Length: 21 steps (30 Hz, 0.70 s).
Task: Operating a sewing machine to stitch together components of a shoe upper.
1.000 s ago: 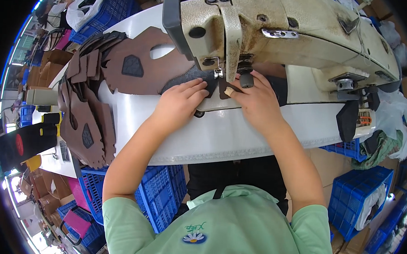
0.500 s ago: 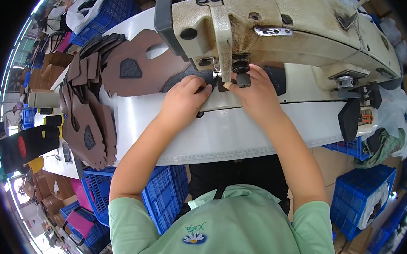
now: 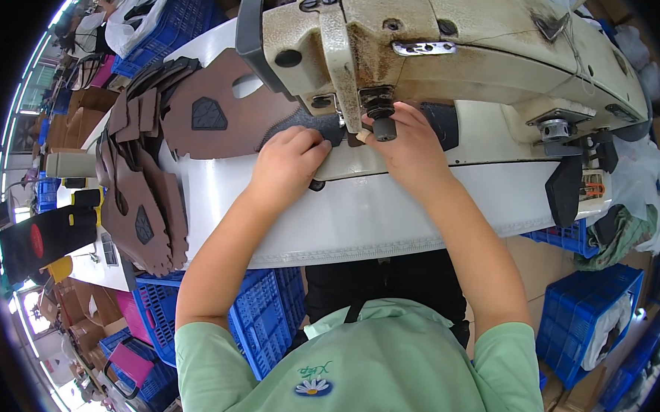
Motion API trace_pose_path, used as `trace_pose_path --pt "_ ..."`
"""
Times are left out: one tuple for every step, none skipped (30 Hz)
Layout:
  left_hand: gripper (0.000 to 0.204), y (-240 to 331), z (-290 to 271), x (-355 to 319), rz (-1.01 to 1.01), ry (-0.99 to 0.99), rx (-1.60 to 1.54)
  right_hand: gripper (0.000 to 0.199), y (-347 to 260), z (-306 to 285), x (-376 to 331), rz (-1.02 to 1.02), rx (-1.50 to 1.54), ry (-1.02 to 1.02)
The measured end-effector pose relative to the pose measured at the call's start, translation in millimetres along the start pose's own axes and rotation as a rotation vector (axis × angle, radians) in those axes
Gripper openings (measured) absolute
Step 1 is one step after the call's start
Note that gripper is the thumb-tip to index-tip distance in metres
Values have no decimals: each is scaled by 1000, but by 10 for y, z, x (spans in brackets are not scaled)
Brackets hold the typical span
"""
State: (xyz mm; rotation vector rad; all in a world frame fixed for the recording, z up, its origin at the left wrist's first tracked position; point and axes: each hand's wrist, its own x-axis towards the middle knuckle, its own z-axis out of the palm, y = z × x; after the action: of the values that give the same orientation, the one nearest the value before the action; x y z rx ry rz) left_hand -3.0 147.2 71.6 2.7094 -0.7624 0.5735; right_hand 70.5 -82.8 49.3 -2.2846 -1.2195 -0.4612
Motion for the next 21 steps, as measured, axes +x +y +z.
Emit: trace_pose_path --pt "32 -3 10 2 0 -1 1 21 -7 0 1 3 0 5" --pt "32 -3 20 6 7 1 10 21 -8 -3 4 2 2 6" --pt "31 -3 24 6 15 2 19 20 -10 -5 9 -2 -13 2" --pt "31 2 26 11 15 2 20 19 -6 -11 10 -5 -29 -2" --pt "28 7 25 14 7 -22 33 19 -1 -9 12 -6 -28 -2" --pt "25 11 26 18 0 -45 47 19 3 -2 15 -15 -40 15" --pt "25 10 27 27 -1 -45 48 19 3 4 21 -24 -52 33" --pt "25 8 31 38 10 -40 56 19 -6 16 24 -25 -52 34" --pt "25 6 36 50 21 -35 64 16 -20 32 29 0 -38 65" --pt "25 0 40 59 21 -35 66 16 -28 38 35 25 -23 96" --pt "24 -4 45 68 25 -38 70 16 -19 34 38 24 -22 98" --pt "24 -5 49 74 28 -42 73 16 -2 29 42 18 -34 69" --pt "24 6 50 82 28 -43 74 17 -2 10 62 13 -45 40" --pt "23 22 53 90 27 -47 78 17 2 -13 80 13 -44 41" --pt "21 35 59 98 25 -52 81 17 13 -43 96 22 -20 25" --pt "21 48 64 108 25 -53 82 17 11 -73 115 32 4 9" --pt "20 58 70 119 34 -41 92 17 12 -71 119 31 6 10" --pt "18 67 72 125 44 -28 101 17 13 -67 125 27 -2 30" --pt "18 76 74 132 43 -28 102 17 20 -65 127 21 -10 49" --pt "17 86 70 140 32 -34 99 17 21 -64 121 20 -10 49" --pt "16 94 70 146 20 -40 96 17 19 -63 110 26 -14 54"
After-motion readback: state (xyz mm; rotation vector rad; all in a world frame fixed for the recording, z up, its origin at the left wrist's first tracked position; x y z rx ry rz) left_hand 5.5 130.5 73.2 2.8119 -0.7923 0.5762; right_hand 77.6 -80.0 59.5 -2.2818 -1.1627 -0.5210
